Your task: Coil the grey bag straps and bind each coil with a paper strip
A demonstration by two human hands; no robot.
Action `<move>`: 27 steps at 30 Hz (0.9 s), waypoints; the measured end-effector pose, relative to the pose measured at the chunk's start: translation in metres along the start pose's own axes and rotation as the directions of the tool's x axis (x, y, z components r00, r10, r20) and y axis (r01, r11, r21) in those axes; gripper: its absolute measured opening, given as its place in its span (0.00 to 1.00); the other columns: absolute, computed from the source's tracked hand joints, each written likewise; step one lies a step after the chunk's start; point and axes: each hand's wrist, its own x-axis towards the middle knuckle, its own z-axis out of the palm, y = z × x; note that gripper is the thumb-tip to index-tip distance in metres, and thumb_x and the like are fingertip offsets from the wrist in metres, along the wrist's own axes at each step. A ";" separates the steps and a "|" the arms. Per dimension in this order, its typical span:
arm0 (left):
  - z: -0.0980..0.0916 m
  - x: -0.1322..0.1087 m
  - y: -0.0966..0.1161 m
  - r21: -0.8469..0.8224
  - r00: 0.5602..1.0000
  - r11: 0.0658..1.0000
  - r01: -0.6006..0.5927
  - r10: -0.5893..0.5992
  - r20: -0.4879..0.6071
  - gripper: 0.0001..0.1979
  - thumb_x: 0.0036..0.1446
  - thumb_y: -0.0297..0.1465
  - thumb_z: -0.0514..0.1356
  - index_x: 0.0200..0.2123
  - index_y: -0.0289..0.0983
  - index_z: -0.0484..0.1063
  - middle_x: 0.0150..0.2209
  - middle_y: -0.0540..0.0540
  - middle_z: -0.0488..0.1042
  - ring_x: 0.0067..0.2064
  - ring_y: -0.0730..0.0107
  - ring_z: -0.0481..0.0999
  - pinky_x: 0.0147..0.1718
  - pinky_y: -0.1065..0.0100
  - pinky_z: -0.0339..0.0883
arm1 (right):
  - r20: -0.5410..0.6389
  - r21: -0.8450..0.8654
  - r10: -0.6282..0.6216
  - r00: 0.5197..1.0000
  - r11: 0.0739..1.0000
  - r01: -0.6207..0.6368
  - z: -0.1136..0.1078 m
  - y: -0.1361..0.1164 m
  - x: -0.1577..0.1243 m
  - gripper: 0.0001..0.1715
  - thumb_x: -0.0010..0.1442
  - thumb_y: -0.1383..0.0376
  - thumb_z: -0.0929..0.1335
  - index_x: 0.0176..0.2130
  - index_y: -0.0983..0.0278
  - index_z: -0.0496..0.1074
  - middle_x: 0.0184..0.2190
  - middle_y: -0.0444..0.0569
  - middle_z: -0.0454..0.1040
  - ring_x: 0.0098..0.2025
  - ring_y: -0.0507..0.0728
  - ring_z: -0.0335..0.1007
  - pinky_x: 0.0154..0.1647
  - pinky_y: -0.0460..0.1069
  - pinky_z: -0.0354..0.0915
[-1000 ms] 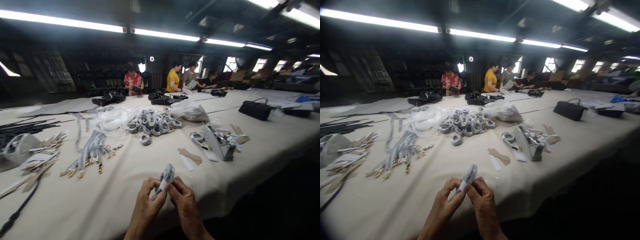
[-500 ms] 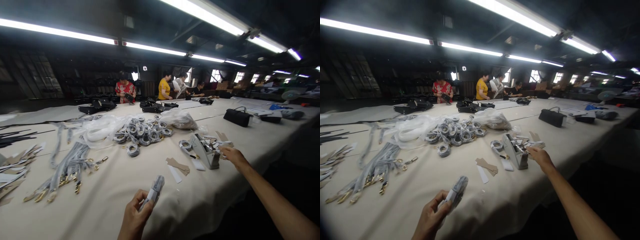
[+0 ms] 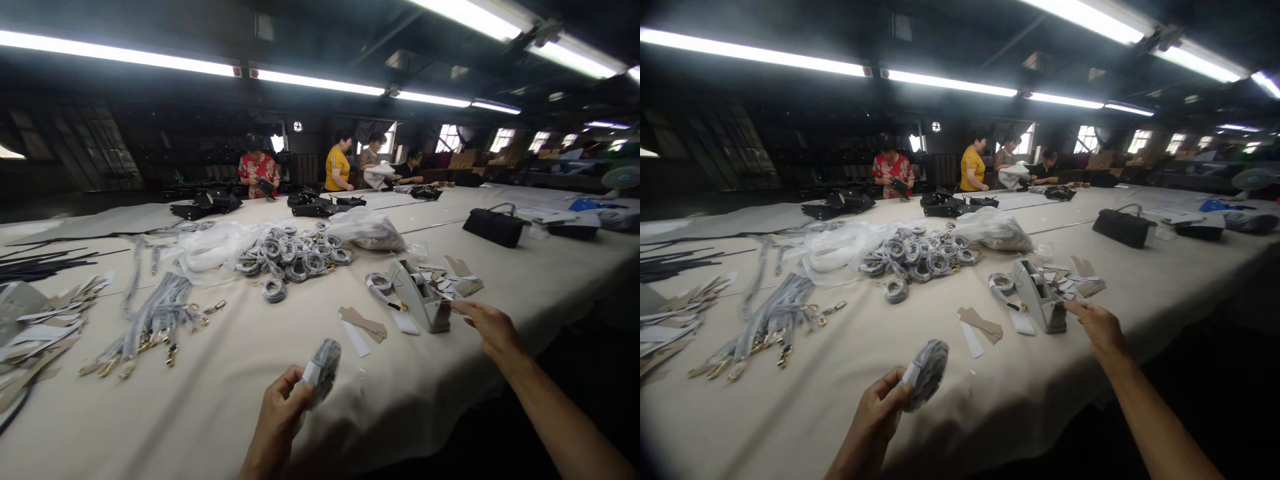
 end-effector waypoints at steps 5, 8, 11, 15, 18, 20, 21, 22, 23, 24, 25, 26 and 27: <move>0.006 -0.002 0.002 -0.251 0.996 0.966 0.066 -0.048 0.078 0.18 0.40 0.42 0.67 0.28 0.34 0.71 0.24 0.48 0.70 0.27 0.70 0.67 0.30 0.70 0.59 | 0.024 0.050 0.192 0.981 0.980 -0.193 -0.016 0.022 -0.014 0.09 0.42 0.62 0.75 0.18 0.61 0.74 0.30 0.63 0.76 0.32 0.65 0.74 0.32 0.59 0.67; 0.003 -0.003 0.005 -0.209 0.996 0.977 0.034 -0.018 0.082 0.16 0.43 0.40 0.65 0.28 0.33 0.70 0.24 0.50 0.68 0.26 0.72 0.64 0.30 0.70 0.58 | 0.081 0.049 0.209 0.975 0.976 -0.213 -0.010 0.015 -0.037 0.08 0.38 0.60 0.76 0.19 0.60 0.76 0.33 0.66 0.76 0.30 0.62 0.73 0.33 0.60 0.66; 0.002 -0.005 0.010 0.065 0.995 0.994 -0.088 0.085 0.047 0.10 0.48 0.37 0.62 0.27 0.35 0.68 0.24 0.52 0.64 0.27 0.72 0.63 0.30 0.70 0.56 | 0.306 0.064 0.142 0.941 0.983 -0.170 0.015 -0.012 -0.095 0.16 0.33 0.56 0.79 0.25 0.60 0.81 0.34 0.64 0.77 0.32 0.63 0.74 0.34 0.58 0.68; 0.006 -0.010 0.014 0.490 0.905 0.787 -0.376 0.426 0.010 0.03 0.50 0.27 0.59 0.25 0.37 0.67 0.31 0.48 0.68 0.38 0.65 0.68 0.40 0.66 0.62 | 0.735 0.028 -0.036 0.677 0.999 0.023 0.071 -0.057 -0.198 0.22 0.44 0.48 0.77 0.28 0.63 0.81 0.21 0.51 0.74 0.25 0.58 0.69 0.30 0.53 0.67; 0.005 -0.013 0.008 0.593 0.775 0.595 -0.542 0.627 0.078 0.05 0.49 0.22 0.58 0.27 0.38 0.68 0.32 0.46 0.70 0.41 0.62 0.68 0.42 0.63 0.64 | 0.807 0.030 -0.082 0.585 0.995 0.098 0.107 -0.075 -0.245 0.22 0.49 0.47 0.74 0.25 0.64 0.78 0.19 0.47 0.72 0.24 0.54 0.66 0.27 0.48 0.64; 0.001 -0.014 0.002 0.616 0.670 0.478 -0.626 0.735 0.111 0.07 0.48 0.20 0.57 0.28 0.37 0.68 0.32 0.46 0.70 0.41 0.61 0.69 0.42 0.62 0.66 | 0.790 0.004 -0.056 0.611 0.996 0.087 0.120 -0.074 -0.257 0.23 0.49 0.47 0.74 0.23 0.64 0.76 0.18 0.45 0.71 0.22 0.52 0.64 0.24 0.47 0.62; -0.002 -0.014 -0.001 0.623 0.617 0.426 -0.656 0.778 0.119 0.07 0.47 0.19 0.57 0.29 0.37 0.68 0.32 0.45 0.70 0.41 0.60 0.69 0.43 0.61 0.67 | 0.779 -0.016 -0.035 0.626 0.997 0.075 0.124 -0.070 -0.259 0.24 0.48 0.46 0.74 0.22 0.65 0.75 0.17 0.45 0.70 0.21 0.51 0.63 0.23 0.46 0.61; -0.004 -0.014 -0.004 0.629 0.572 0.383 -0.676 0.811 0.122 0.08 0.46 0.19 0.57 0.29 0.37 0.68 0.32 0.45 0.69 0.42 0.60 0.69 0.43 0.60 0.67 | 0.773 -0.037 -0.013 0.634 0.997 0.065 0.127 -0.066 -0.260 0.25 0.48 0.46 0.74 0.21 0.65 0.74 0.16 0.44 0.69 0.20 0.51 0.63 0.22 0.46 0.60; -0.007 -0.014 -0.007 0.635 0.536 0.350 -0.689 0.835 0.122 0.09 0.46 0.19 0.57 0.29 0.37 0.68 0.31 0.45 0.69 0.42 0.59 0.69 0.43 0.60 0.68 | 0.772 -0.060 0.011 0.636 0.997 0.056 0.129 -0.061 -0.260 0.25 0.48 0.46 0.74 0.21 0.65 0.74 0.16 0.44 0.69 0.20 0.51 0.63 0.21 0.45 0.60; -0.010 -0.015 -0.009 0.640 0.509 0.326 -0.696 0.852 0.120 0.09 0.46 0.18 0.57 0.29 0.37 0.68 0.31 0.45 0.69 0.42 0.59 0.69 0.43 0.59 0.68 | 0.772 -0.084 0.034 0.635 0.995 0.048 0.131 -0.057 -0.259 0.25 0.48 0.47 0.74 0.22 0.66 0.75 0.16 0.44 0.70 0.19 0.51 0.63 0.20 0.45 0.59; -0.012 -0.016 -0.011 0.642 0.491 0.312 -0.700 0.863 0.116 0.09 0.46 0.18 0.57 0.29 0.37 0.68 0.31 0.45 0.69 0.42 0.59 0.69 0.43 0.59 0.68 | 0.770 -0.114 0.061 0.635 0.993 0.042 0.132 -0.053 -0.259 0.25 0.47 0.46 0.75 0.23 0.66 0.75 0.16 0.44 0.70 0.19 0.51 0.63 0.20 0.45 0.59; -0.014 -0.017 -0.011 0.641 0.483 0.313 -0.701 0.869 0.104 0.09 0.46 0.18 0.57 0.30 0.37 0.68 0.31 0.45 0.69 0.42 0.59 0.69 0.43 0.59 0.68 | 0.764 -0.138 0.084 0.639 0.990 0.035 0.134 -0.049 -0.259 0.25 0.47 0.46 0.75 0.24 0.66 0.75 0.16 0.44 0.70 0.18 0.50 0.62 0.19 0.45 0.58; -0.015 -0.019 -0.012 0.633 0.481 0.324 -0.704 0.872 0.089 0.09 0.46 0.18 0.57 0.30 0.37 0.68 0.32 0.45 0.69 0.41 0.59 0.69 0.43 0.59 0.68 | 0.758 -0.152 0.099 0.645 0.988 0.028 0.136 -0.046 -0.259 0.26 0.45 0.45 0.75 0.23 0.66 0.75 0.16 0.44 0.70 0.17 0.50 0.61 0.17 0.45 0.57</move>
